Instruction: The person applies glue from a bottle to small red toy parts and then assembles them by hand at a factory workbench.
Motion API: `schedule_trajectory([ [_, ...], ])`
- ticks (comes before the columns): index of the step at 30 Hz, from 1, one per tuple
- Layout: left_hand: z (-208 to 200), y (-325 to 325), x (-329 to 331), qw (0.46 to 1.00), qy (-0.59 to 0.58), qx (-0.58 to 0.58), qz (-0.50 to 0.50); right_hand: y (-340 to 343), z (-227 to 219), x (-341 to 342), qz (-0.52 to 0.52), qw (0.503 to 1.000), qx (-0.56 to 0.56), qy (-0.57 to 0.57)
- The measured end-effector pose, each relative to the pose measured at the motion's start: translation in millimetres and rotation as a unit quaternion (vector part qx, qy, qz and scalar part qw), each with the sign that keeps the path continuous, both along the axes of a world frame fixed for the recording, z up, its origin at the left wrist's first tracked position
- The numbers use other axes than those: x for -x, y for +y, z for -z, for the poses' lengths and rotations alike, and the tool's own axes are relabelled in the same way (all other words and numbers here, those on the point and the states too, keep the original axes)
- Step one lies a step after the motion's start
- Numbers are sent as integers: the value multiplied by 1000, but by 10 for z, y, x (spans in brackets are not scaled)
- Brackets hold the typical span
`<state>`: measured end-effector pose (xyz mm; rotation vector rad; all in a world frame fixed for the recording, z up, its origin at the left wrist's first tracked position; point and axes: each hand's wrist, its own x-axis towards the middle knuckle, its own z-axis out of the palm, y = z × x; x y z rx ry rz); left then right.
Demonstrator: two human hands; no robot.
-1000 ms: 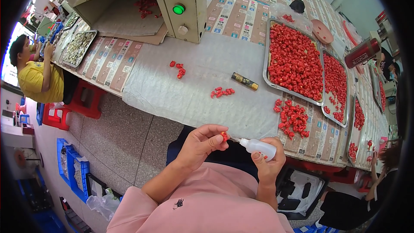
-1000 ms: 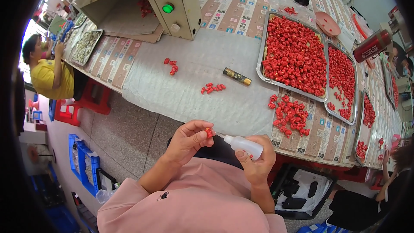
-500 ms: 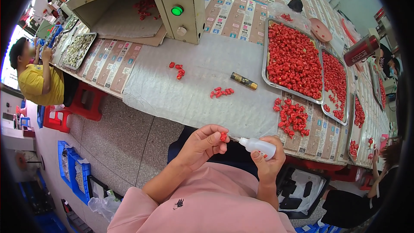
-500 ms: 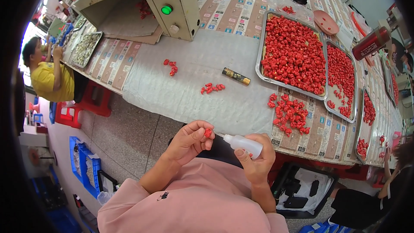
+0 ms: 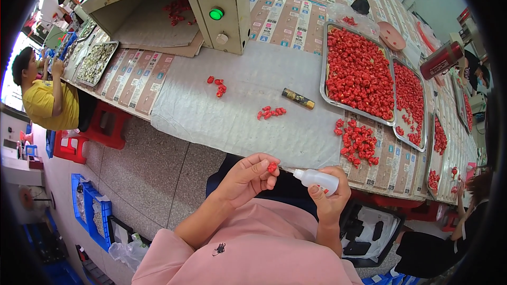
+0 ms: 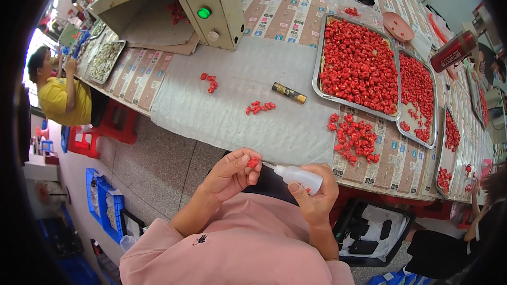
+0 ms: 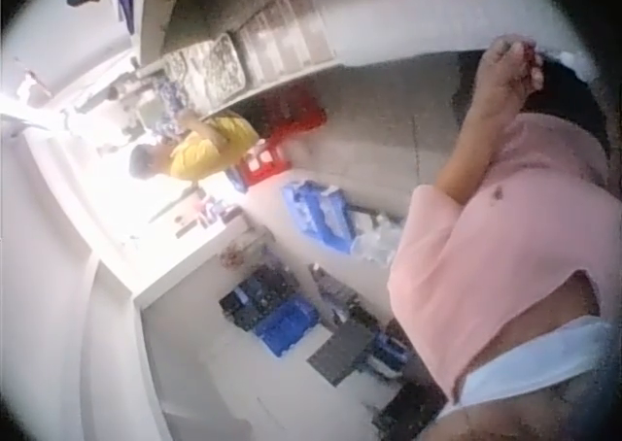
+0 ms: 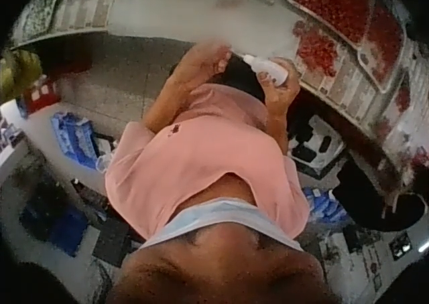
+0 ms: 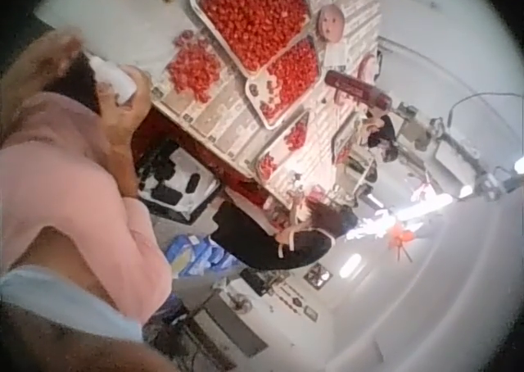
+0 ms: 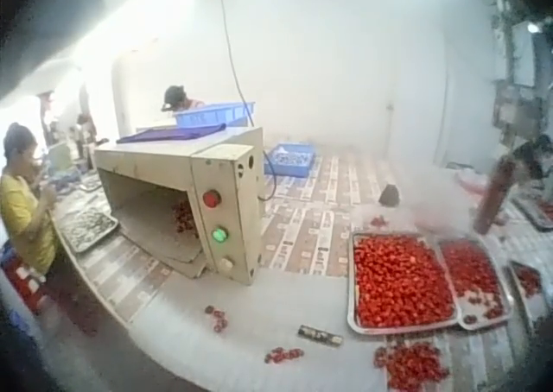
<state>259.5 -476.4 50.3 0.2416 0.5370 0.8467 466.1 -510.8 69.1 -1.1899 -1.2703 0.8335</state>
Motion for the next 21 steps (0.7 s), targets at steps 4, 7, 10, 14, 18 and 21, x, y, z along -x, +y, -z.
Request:
schedule_trajectory([
  [4,6,-7,-1,1000,-7,3,3,-11,44,-10,-1,1000,3,4],
  [7,27,-7,0,1000,-19,9,6,-10,49,-8,-2,1000,1,6],
  [10,40,-5,7,999,-40,13,15,-10,44,-12,-7,1000,12,15],
  [14,31,1,10,998,-56,20,18,-17,8,-5,-7,1000,9,21],
  [18,33,-12,3,999,-30,13,-2,-16,-7,8,1,1000,0,23],
  [21,33,-24,-9,1000,-11,1,-22,-17,-11,16,0,1000,-5,16],
])
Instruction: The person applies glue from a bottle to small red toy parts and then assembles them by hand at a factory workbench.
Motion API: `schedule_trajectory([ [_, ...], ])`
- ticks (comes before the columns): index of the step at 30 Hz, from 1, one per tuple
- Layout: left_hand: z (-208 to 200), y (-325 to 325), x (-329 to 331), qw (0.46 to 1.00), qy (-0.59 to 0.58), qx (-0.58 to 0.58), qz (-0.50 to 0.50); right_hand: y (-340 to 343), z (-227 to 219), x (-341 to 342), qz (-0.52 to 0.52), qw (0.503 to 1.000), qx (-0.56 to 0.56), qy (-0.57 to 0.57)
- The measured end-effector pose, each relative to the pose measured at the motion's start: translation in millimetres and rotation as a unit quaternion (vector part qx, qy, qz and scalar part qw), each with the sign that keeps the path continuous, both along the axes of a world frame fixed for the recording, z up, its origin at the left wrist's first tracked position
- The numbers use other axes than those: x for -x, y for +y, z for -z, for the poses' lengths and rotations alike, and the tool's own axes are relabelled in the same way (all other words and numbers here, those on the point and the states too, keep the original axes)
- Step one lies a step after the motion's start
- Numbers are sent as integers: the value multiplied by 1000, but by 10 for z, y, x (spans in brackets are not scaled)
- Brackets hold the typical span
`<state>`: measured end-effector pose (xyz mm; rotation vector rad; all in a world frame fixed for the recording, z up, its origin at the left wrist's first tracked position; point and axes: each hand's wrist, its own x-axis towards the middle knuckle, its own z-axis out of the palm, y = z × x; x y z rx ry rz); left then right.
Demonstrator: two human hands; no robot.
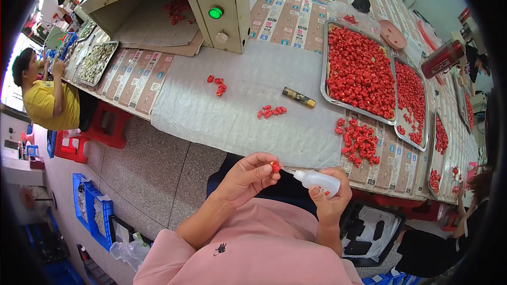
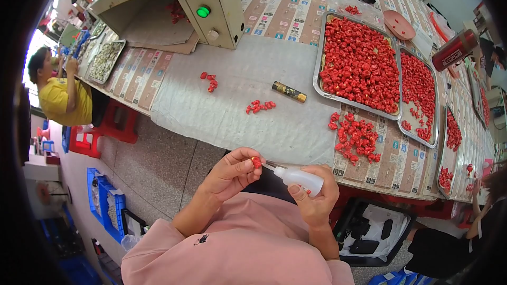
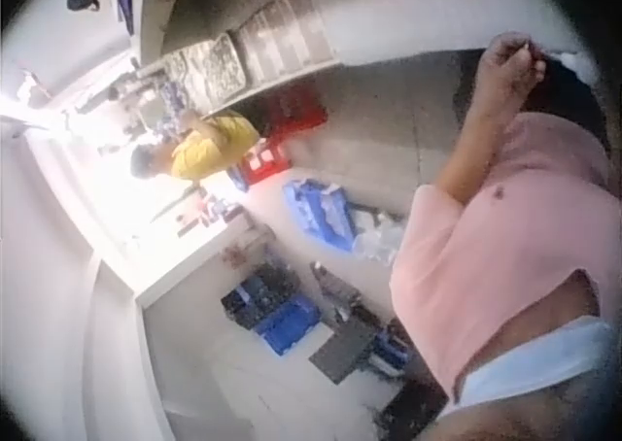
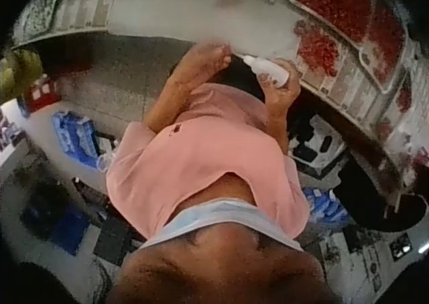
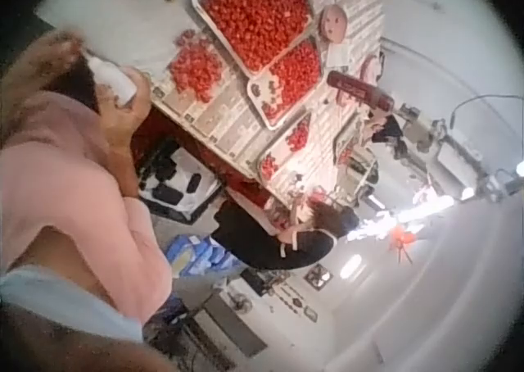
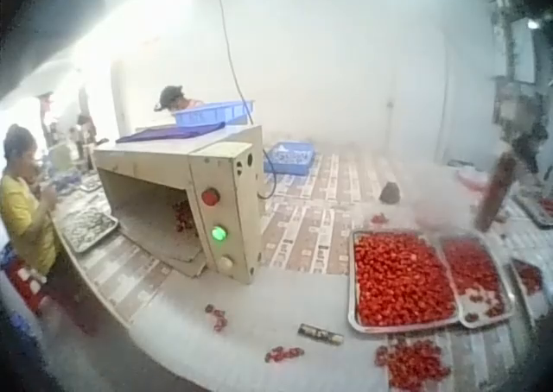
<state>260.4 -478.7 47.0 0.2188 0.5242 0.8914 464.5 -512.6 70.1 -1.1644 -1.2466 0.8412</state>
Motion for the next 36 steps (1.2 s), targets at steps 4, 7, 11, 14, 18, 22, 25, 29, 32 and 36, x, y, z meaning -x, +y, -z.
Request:
schedule_trajectory([
  [4,-18,2,-18,1000,14,-6,-15,-13,2,-2,5,1000,10,-10],
  [7,-59,-3,-33,999,20,-3,-26,-11,2,-1,4,1000,8,-19],
  [11,-68,-15,-50,999,36,-8,-35,-4,4,17,5,999,-7,-31],
  [14,-48,-25,-56,997,51,-21,-55,-11,-7,21,7,999,-12,-37],
  [18,6,-37,-51,994,55,-45,-78,-24,4,27,8,999,-11,-36],
  [22,1,-32,-58,991,75,-60,-92,-11,-12,26,1,999,-16,-46],
  [25,-3,-29,-65,991,77,-64,-92,-8,-14,34,1,999,-12,-46],
  [29,-10,-34,-67,991,76,-67,-90,-8,-21,36,-4,999,-13,-40],
  [32,-12,-32,-64,991,78,-64,-90,-2,-16,28,-8,999,-7,-37],
  [36,-5,-33,-64,991,73,-64,-89,-9,-3,9,-1,999,-6,-43],
])
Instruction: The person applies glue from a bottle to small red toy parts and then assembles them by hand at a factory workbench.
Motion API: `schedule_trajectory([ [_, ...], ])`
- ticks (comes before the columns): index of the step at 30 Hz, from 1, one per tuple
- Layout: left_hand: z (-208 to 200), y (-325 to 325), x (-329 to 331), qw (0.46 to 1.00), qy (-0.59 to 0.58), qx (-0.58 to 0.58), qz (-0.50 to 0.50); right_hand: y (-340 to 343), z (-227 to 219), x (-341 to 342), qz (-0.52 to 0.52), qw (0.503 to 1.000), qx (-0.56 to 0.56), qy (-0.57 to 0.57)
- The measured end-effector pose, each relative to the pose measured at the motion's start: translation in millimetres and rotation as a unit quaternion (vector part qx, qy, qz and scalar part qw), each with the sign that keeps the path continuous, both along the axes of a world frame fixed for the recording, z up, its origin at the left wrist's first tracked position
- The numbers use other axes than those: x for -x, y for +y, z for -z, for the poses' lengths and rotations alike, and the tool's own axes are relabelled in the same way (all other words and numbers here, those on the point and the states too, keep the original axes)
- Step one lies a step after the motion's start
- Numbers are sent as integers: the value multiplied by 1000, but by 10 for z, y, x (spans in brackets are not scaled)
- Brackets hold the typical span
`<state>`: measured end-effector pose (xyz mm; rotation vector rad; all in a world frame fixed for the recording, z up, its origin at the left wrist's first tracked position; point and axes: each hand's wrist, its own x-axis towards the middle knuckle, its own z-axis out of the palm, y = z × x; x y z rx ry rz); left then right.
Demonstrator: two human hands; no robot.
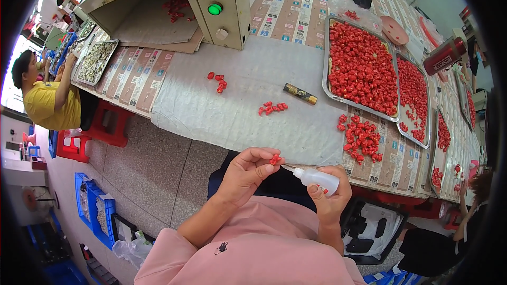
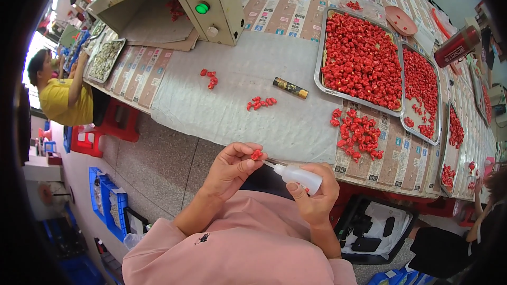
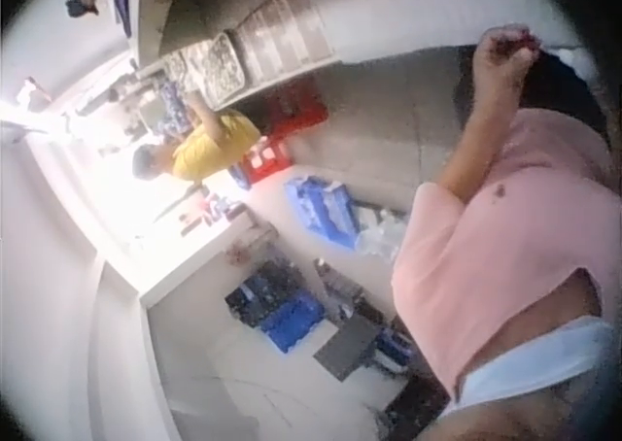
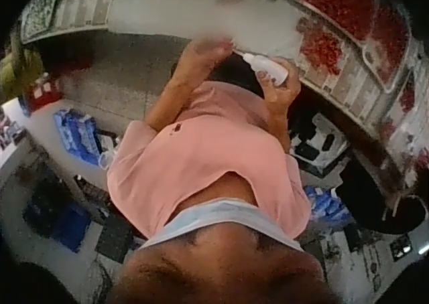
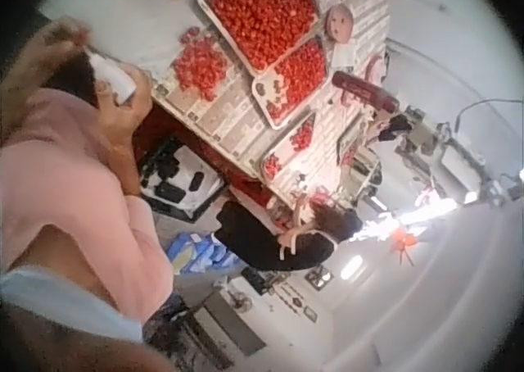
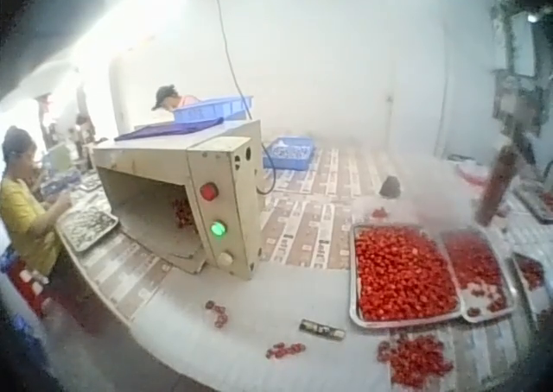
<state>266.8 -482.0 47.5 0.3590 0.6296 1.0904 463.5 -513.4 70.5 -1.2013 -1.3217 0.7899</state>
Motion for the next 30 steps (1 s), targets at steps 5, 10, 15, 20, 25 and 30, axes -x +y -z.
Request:
schedule_trajectory([
  [5,-1,-1,4,1000,-3,0,0,5,34,1,4,1000,-3,-2],
  [10,3,4,4,1000,-8,3,-1,9,42,2,7,1000,-1,-5],
  [15,-24,8,13,1000,3,14,10,15,51,19,10,1000,3,30],
  [20,-54,14,35,999,2,29,25,29,42,32,42,997,24,65],
  [25,-63,-2,53,999,-3,30,32,73,129,-24,55,990,69,109],
  [30,-62,-31,85,998,-30,30,42,285,162,-23,34,991,101,76],
])
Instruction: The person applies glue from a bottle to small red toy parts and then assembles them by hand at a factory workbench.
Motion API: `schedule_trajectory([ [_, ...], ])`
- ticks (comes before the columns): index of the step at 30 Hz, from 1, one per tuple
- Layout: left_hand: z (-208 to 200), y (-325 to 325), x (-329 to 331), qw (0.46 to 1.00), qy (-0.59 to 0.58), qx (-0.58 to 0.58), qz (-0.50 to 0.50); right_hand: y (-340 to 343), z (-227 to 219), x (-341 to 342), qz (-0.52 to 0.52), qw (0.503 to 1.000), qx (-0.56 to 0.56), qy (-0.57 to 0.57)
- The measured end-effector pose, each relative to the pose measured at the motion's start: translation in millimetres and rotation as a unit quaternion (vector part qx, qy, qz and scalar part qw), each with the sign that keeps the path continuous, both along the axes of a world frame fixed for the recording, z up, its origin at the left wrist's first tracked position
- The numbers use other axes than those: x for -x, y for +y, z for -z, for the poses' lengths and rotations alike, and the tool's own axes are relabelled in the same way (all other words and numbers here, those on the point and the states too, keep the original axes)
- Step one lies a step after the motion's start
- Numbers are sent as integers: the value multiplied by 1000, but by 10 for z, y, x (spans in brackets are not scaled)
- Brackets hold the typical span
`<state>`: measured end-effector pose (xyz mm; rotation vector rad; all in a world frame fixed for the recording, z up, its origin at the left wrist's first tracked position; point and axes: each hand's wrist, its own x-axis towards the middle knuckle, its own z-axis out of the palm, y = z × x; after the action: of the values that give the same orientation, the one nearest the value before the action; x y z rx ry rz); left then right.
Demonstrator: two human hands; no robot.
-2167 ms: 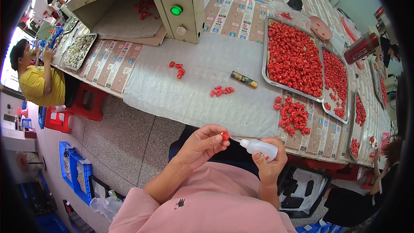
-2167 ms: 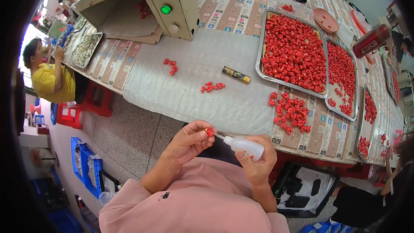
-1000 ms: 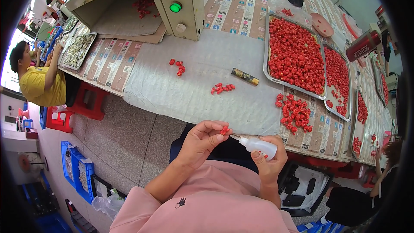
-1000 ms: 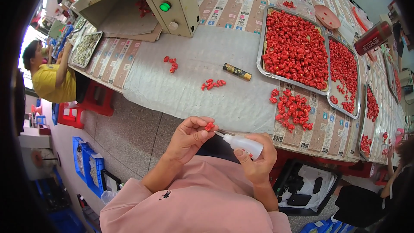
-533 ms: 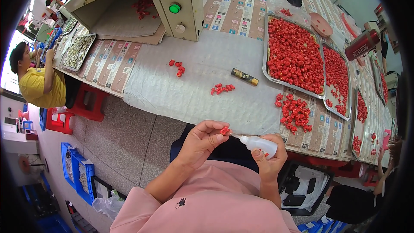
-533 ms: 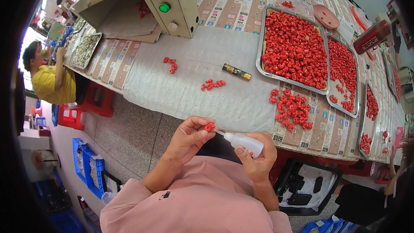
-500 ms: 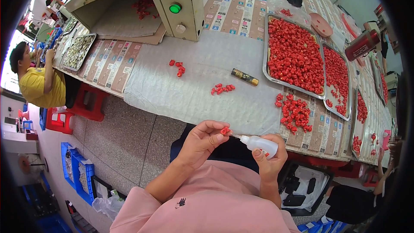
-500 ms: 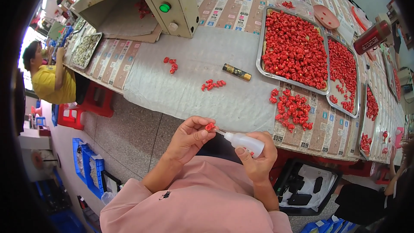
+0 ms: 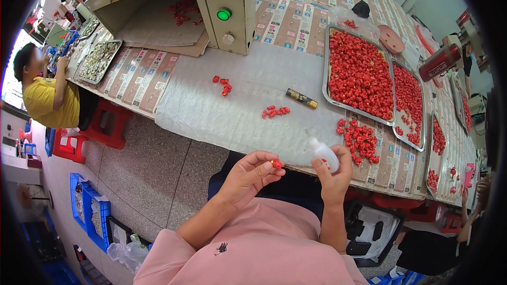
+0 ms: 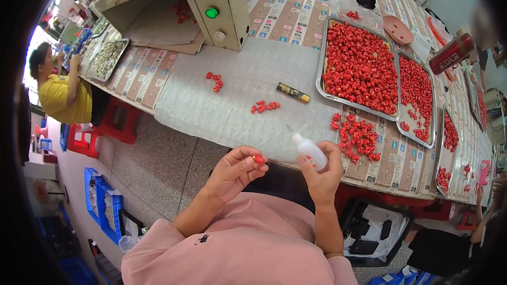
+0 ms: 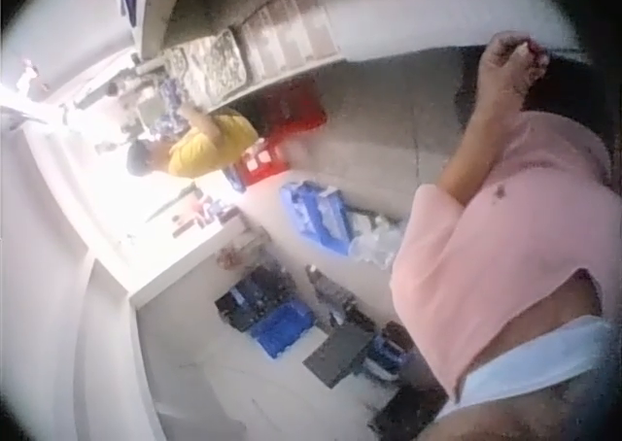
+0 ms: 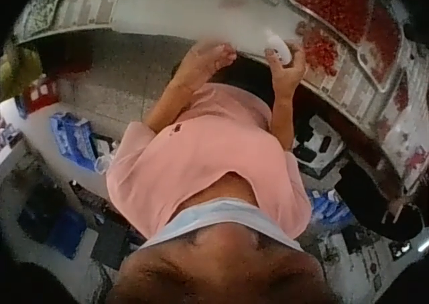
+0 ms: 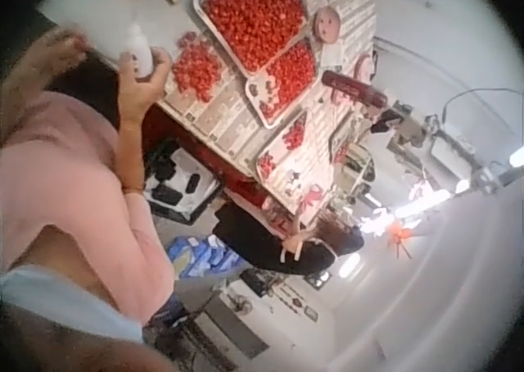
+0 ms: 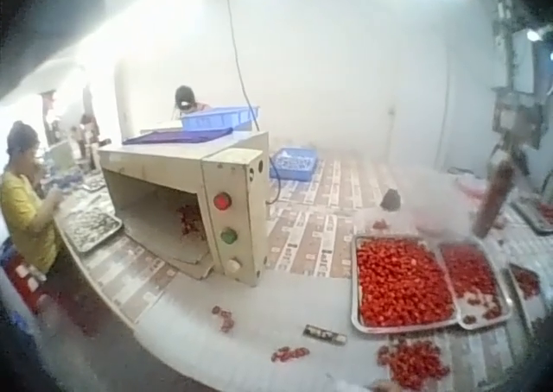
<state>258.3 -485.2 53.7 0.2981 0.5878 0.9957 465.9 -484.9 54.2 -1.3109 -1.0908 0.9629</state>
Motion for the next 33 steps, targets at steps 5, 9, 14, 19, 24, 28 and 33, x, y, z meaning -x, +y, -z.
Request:
schedule_trajectory([
  [5,-1,-47,35,1000,-25,10,9,299,70,35,-12,997,-28,-74],
  [9,53,-90,83,999,-39,30,10,443,107,78,10,988,-36,-151],
  [14,70,-119,142,999,-29,26,-7,467,200,97,46,989,-52,-131],
  [19,84,-105,229,998,-46,29,-39,259,4,275,149,941,-140,-270],
  [24,110,-93,306,997,-41,14,-71,145,-10,500,-29,929,-185,-321],
  [28,84,-102,362,995,-28,-9,-99,555,28,772,-67,910,-200,-357],
  [33,97,-135,385,994,-23,-5,-106,841,140,987,-56,887,-215,-406],
])
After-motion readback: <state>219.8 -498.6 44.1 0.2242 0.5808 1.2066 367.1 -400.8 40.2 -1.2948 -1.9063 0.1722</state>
